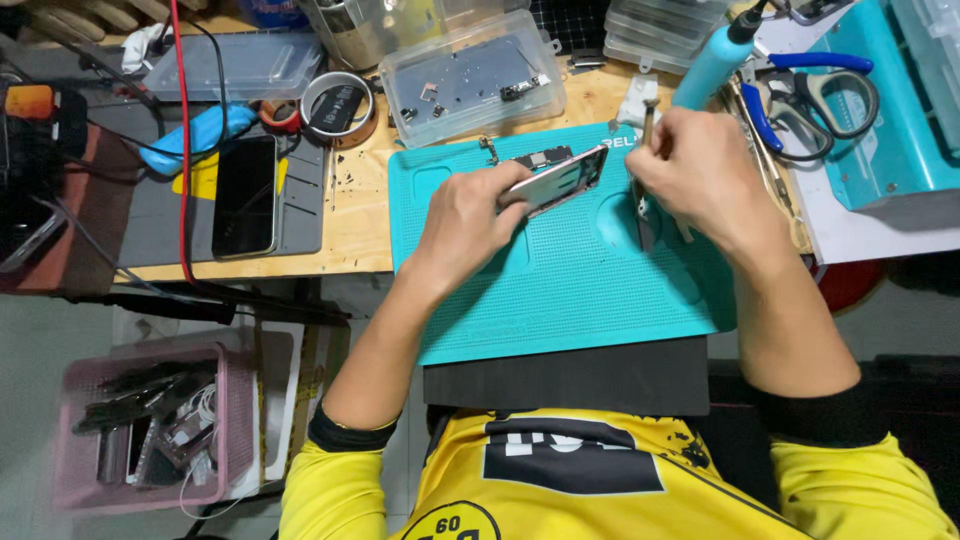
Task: The person holds an opened smartphone frame on a repair mat and uses a metal pry tool and tweezers to lift and remove internal components, including a flex cable and small board, from the phone body, setting removed parts on the mat.
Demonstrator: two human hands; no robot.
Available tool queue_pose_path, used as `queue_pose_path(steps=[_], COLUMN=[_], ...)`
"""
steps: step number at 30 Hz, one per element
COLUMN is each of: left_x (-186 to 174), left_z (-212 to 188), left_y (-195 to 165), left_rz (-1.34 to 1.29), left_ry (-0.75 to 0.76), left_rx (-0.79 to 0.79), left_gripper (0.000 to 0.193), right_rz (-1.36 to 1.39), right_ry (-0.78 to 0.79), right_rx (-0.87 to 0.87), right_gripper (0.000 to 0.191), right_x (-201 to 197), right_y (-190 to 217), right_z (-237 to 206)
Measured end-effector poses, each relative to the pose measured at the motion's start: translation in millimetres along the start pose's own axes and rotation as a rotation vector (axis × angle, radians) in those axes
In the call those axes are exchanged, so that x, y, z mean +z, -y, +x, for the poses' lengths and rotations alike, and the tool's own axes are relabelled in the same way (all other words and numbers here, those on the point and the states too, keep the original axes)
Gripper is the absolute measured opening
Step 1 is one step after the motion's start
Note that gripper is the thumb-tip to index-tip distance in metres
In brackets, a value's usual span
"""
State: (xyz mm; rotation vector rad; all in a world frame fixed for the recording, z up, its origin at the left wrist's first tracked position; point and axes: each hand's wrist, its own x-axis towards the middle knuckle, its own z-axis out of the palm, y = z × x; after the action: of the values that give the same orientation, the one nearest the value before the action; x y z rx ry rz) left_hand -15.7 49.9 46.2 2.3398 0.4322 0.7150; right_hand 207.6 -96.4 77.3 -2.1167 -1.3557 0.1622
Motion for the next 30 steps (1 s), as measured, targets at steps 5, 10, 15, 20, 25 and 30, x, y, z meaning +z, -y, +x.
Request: queue_pose_path(steps=[5, 10, 15, 20, 25, 30], left_x=[6.2, 14.9, 18.8, 20.4, 20.3, 20.5], left_z=[4.8, 5.9, 5.4, 3.6, 3.7, 2.7], left_y=[14.3, 28.6, 35.6, 38.4, 39.2, 37.9], left_rz=[-0.208, -0.333, -0.459, -0.47, -0.471, -0.501], left_ry=[-0.006, -0.027, -0.008, 0.002, 0.014, 0.006], left_rx=[-0.073, -0.15, -0.176, -0.175, -0.19, -0.17], left_gripper=[0.018, 0.019, 0.021, 0.022, 0.021, 0.021], right_rz=[0.682, 0.604, 0.421, 0.31, 0.305, 0.307], right_ry=[-0.049, -0.103, -0.137, -0.161, -0.154, -0.153], right_rx=[-0.023, -0.192, -0.314, -0.362, -0.389, -0.403], right_gripper=[0.013, 0.016, 0.037, 0.053, 0.054, 0.054], right_x=[-2.9, 17.9, 27.8, 30.5, 33.2, 33.3], right_y=[-6.5, -8.4, -8.2, -7.3, -9.6, -10.7], right_z=[-15.0, -24.9, -25.1, -27.2, -24.1, -23.4])
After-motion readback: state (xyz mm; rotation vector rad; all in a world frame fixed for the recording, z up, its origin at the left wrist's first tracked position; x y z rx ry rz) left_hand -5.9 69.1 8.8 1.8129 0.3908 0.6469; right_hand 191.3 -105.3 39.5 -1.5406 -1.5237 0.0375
